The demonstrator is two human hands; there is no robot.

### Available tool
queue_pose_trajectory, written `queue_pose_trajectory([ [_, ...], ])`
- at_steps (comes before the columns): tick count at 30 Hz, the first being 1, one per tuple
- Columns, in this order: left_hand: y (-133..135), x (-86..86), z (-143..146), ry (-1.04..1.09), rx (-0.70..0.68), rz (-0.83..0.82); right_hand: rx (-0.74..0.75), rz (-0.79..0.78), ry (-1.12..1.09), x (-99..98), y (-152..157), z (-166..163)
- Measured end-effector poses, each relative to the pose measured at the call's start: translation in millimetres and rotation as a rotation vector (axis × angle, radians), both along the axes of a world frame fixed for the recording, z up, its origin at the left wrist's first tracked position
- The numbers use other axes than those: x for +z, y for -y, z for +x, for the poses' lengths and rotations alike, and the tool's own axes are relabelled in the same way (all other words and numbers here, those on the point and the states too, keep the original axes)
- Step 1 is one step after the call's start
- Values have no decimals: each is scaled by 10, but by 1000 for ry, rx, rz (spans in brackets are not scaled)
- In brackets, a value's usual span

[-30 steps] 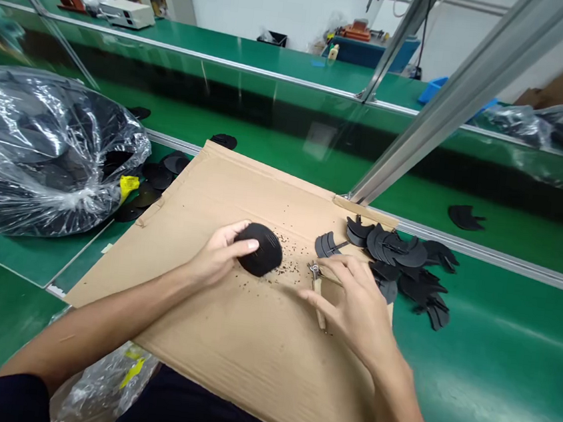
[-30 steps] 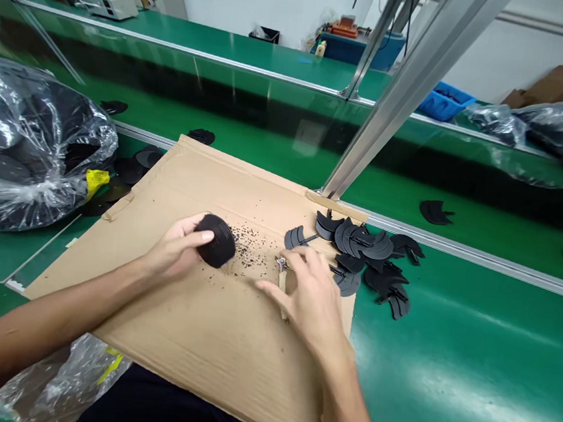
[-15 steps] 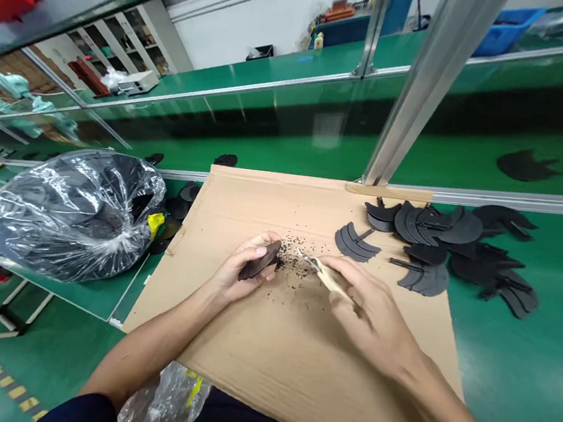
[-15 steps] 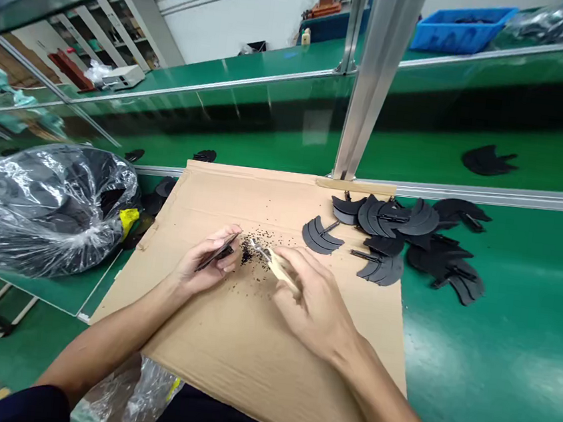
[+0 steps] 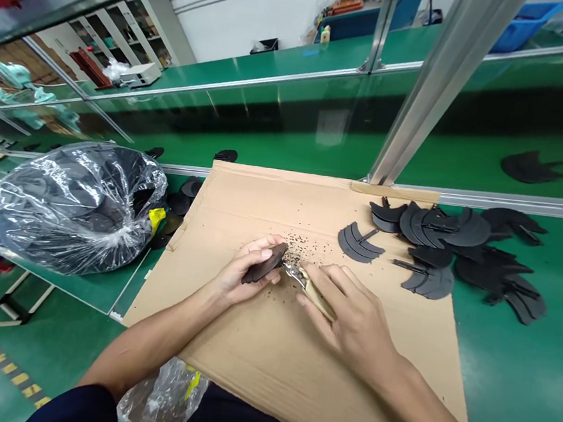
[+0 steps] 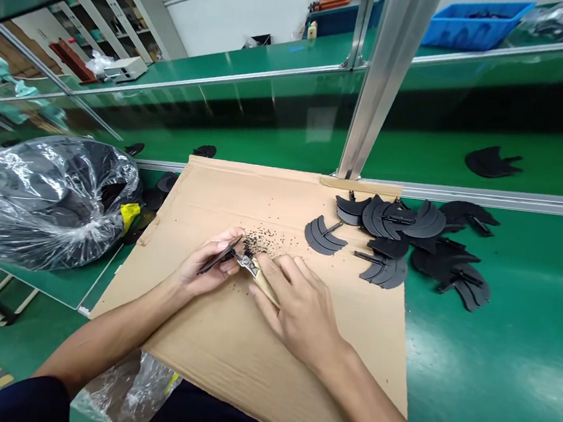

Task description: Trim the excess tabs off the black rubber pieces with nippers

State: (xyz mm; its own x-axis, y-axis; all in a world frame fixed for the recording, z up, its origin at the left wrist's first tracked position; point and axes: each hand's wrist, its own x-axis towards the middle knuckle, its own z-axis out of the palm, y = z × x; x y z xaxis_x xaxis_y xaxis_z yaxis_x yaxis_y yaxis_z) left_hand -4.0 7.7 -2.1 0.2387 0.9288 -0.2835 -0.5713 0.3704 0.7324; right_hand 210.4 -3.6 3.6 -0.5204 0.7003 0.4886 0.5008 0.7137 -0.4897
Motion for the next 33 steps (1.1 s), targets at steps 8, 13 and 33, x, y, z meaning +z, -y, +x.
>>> queue_pose_trajectory([
  [8,58,18,39,5,-23,-3,-76,-60,-76,-40,-40,50],
  [13,72,39,18,-16,-5,59,-216,-118,-15,-29,-107,62],
  [33,119,5,78,99,61,-172,-189,225,120,-59,-4,-17],
])
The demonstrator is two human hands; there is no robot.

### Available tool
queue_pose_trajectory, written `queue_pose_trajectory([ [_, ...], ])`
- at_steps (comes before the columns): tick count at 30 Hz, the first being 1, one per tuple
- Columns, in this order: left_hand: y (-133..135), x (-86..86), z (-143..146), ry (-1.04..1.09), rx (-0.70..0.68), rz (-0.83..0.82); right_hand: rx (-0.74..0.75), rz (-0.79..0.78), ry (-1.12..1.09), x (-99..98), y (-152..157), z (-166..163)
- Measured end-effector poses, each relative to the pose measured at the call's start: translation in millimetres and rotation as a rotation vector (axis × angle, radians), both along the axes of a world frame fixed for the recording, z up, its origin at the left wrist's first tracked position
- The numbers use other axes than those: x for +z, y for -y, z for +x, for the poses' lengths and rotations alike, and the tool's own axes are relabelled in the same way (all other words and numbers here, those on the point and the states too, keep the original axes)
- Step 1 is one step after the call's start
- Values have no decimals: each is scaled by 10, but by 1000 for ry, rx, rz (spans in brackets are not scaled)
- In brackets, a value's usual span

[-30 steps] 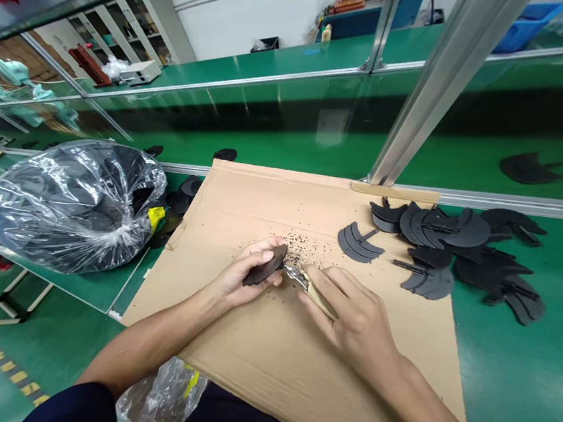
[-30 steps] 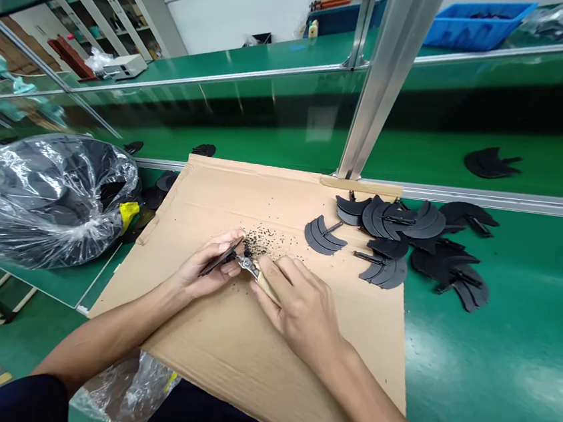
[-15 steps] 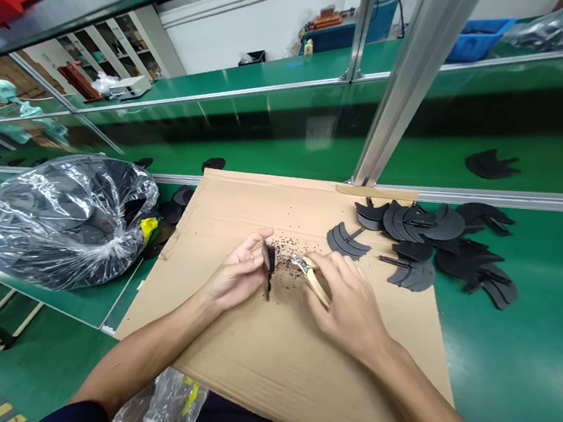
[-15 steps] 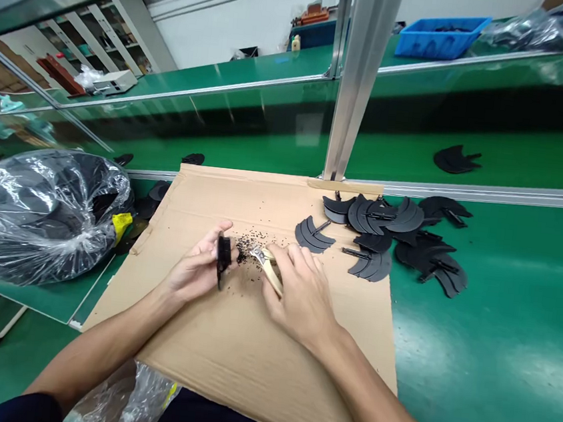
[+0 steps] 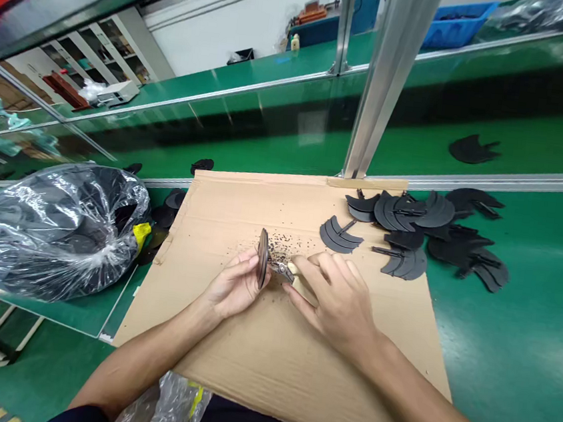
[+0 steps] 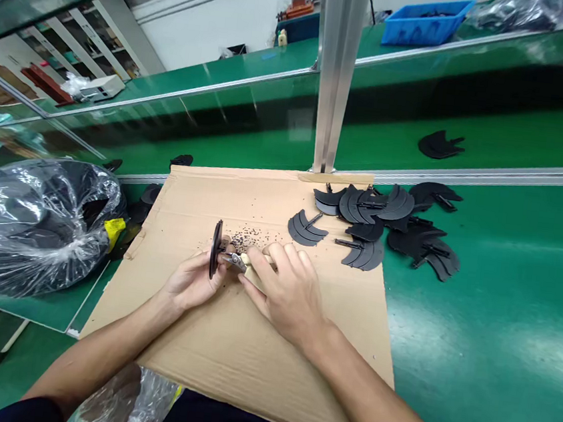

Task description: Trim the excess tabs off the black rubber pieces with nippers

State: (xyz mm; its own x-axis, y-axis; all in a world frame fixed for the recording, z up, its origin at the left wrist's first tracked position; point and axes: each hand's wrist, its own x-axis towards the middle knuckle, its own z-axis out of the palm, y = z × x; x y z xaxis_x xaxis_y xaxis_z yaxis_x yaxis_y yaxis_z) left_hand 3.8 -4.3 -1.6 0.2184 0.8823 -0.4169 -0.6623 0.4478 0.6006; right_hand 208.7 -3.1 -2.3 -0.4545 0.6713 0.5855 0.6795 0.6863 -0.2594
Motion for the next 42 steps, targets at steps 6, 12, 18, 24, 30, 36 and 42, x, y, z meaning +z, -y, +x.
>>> queue_pose_trajectory([
  [6,19,31,44,16,10,-49,-17,66,-2,-7,-14,2],
  [12,16,3,17,34,-5,-45,-8,6,32,18,-39,29],
  [18,19,-64,-41,30,-44,-35,7,12,52,40,-52,55],
  [24,6,-79,-91,36,-126,-5,-2,69,80,85,-35,74],
  [30,7,-32,-25,-43,-84,61,20,12,84,51,-54,120],
  [36,-414,40,-367,-543,174,335,49,-172,111,-3,-119,192],
  [42,-1615,210,-673,-1129,301,572,154,-301,254,42,-64,186],
])
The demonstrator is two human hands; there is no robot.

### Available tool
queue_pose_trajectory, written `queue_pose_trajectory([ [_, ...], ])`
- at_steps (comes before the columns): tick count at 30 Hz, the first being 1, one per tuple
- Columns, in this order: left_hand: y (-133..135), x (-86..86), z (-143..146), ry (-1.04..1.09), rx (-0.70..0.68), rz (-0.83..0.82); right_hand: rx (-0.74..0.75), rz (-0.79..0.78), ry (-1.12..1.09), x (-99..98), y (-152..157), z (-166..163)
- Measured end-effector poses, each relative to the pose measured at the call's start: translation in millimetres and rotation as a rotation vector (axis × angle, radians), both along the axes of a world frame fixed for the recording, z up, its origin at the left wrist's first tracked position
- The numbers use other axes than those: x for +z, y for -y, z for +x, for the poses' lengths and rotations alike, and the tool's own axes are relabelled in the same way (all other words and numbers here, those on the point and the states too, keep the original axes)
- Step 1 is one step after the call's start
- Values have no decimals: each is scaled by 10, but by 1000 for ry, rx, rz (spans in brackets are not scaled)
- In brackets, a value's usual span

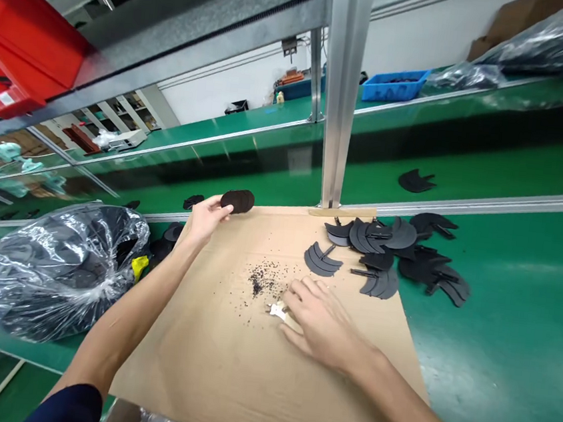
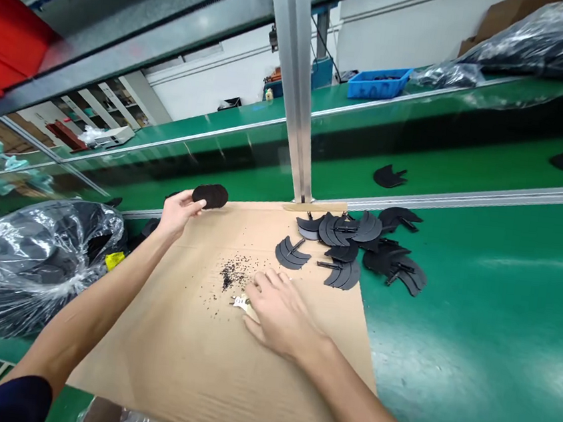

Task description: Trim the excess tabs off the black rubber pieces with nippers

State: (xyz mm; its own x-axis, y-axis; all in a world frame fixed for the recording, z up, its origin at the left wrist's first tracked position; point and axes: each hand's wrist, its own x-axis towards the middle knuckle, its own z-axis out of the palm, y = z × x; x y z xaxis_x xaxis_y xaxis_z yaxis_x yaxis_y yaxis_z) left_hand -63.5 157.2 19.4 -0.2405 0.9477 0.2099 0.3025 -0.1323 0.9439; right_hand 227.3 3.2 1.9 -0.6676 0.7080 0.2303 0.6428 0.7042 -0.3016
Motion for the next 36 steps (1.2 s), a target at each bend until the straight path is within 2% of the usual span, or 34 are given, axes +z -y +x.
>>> queue_pose_trajectory([
  [3,-497,4,77,-91,-29,-4,-5,-39,78,43,36,3],
  [6,-769,-57,144,-192,-92,-61,-30,-35,131,77,45,29],
  [10,-889,-120,102,-304,-136,-151,-61,-8,156,108,33,60],
  [15,-888,-52,88,-420,-123,-199,-87,11,159,126,16,62],
  [18,-735,13,272,-465,-110,-135,-154,29,131,121,7,71],
  [20,-510,24,504,-480,-159,-81,-255,54,115,106,-8,89],
  [22,-199,-10,806,-481,-294,-54,-358,89,115,78,-36,113],
  [23,-30,-41,971,-474,-403,-44,-396,112,117,59,-55,126],
  [24,134,-76,1137,-445,-587,-20,-421,140,113,38,-75,138],
  [25,281,-110,1296,-382,-696,0,-437,171,100,17,-96,150],
  [26,402,-135,1442,-287,-741,-2,-439,203,77,-3,-116,161],
  [27,492,-148,1566,-182,-740,-12,-434,235,43,-19,-135,170],
  [30,578,-94,1750,-72,-659,-27,-415,325,-105,-30,-188,196],
  [34,585,84,1546,2,-572,-53,-439,364,-437,26,-297,213],
  [36,686,133,1381,55,-561,-85,-490,227,-652,40,-355,191],
])
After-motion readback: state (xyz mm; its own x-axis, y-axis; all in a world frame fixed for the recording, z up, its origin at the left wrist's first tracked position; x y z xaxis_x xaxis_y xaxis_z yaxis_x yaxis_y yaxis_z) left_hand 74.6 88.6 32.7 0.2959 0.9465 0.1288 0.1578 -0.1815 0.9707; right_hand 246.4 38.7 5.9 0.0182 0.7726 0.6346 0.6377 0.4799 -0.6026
